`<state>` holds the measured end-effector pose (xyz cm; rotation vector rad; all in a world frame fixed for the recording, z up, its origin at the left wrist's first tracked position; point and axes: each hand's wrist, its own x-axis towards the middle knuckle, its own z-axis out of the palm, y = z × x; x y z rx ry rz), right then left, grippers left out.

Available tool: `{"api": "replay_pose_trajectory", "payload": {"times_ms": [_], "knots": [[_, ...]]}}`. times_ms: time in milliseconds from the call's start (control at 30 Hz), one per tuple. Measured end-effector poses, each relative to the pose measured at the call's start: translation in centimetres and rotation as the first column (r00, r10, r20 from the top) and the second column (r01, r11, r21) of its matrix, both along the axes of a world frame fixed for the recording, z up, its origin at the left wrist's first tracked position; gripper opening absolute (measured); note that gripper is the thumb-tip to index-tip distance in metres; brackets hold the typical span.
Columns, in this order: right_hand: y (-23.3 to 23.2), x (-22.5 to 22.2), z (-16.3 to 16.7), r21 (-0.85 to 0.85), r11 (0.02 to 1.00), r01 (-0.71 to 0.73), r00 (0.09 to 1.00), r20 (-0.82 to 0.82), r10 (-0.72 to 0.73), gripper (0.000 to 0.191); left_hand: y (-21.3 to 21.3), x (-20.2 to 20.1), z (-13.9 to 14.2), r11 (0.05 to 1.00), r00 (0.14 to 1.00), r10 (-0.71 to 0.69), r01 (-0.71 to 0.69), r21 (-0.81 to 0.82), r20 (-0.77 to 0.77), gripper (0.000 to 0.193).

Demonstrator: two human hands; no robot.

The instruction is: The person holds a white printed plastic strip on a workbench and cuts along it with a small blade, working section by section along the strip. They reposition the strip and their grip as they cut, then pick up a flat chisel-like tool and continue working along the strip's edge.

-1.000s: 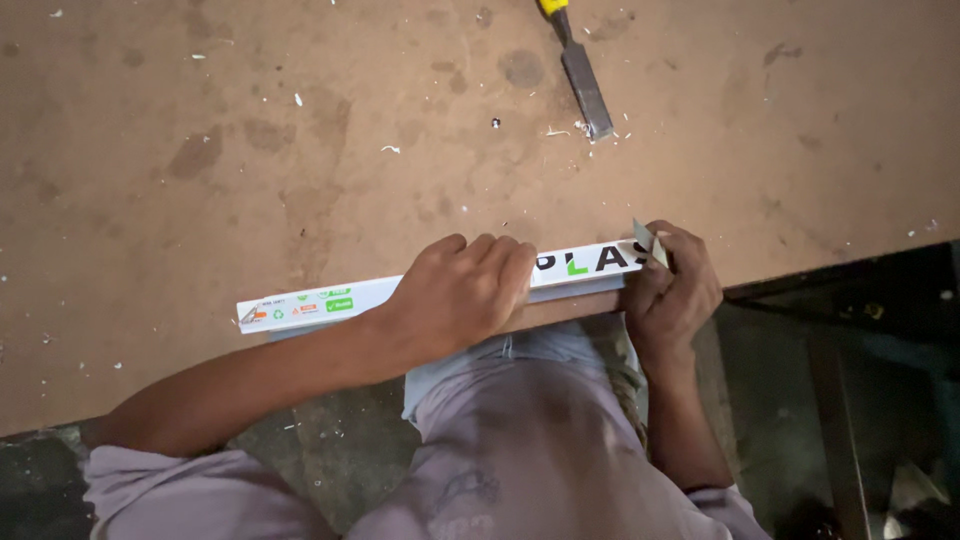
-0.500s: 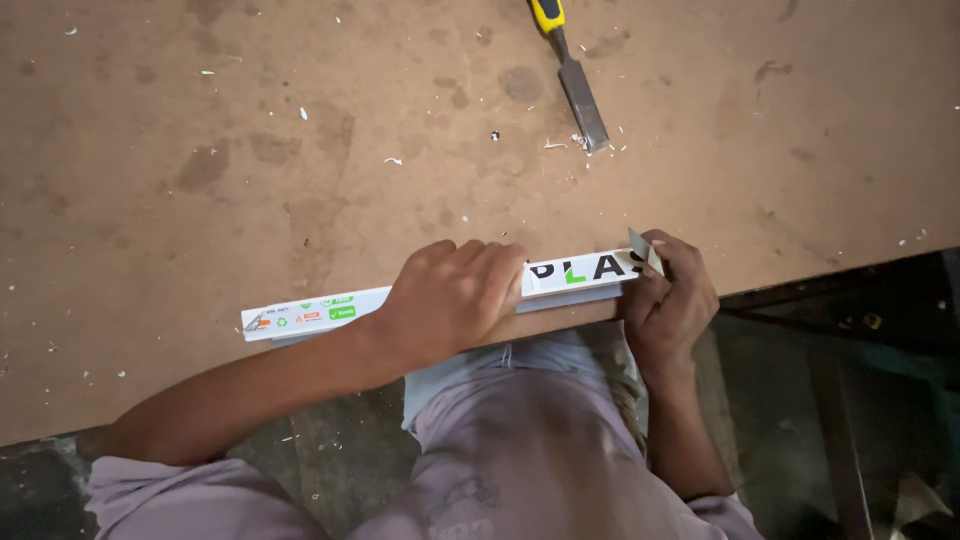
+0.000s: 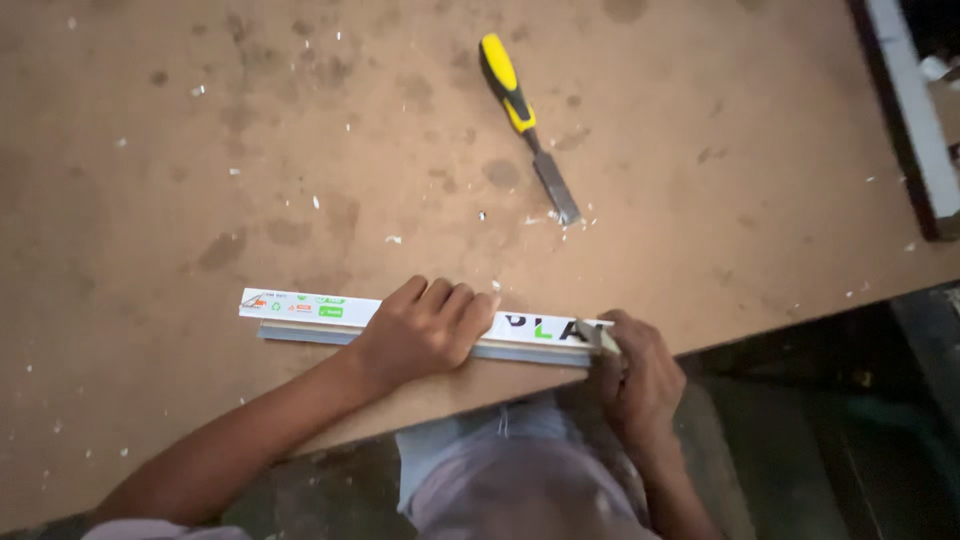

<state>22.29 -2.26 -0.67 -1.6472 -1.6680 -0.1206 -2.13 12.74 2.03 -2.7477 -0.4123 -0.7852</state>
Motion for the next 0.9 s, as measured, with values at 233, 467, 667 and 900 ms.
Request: {"api": "replay_pose_trajectory", "payload": {"times_ms": [233, 467, 667, 900], "knots": [[-0.6, -0.5, -0.1, 0.011, 1.0, -0.016, 0.999, -0.041, 0.016, 0.025, 0.4, -0.5, -0.1, 0.998, 0.993, -0.006, 0.014, -0.067, 0.121, 0.015], [-0.9, 0.0, -0.1, -0.06, 0.998, -0.004, 1.0, -0.03, 0.002, 0.019, 0.3, -0.7, -0.2, 0.999, 0.999, 0.032, -0.031, -0.021, 0.02, 0.033], [-0.3, 0.0, -0.2, -0.057, 0.995, 0.076, 0.99, -0.116, -0.082, 0.01, 0.0, -0.5, 0.4, 0.997, 0.992, 0.01, 0.0, -0.079, 0.129, 0.025], [-0.4, 0.6, -0.6, -0.042, 0.996, 0.073, 0.988, -0.13, -0.078, 0.008, -0.2, 0.0, 0.1, 0.995, 0.993, 0.066, -0.059, -0.08, 0.094, 0.018]]}}
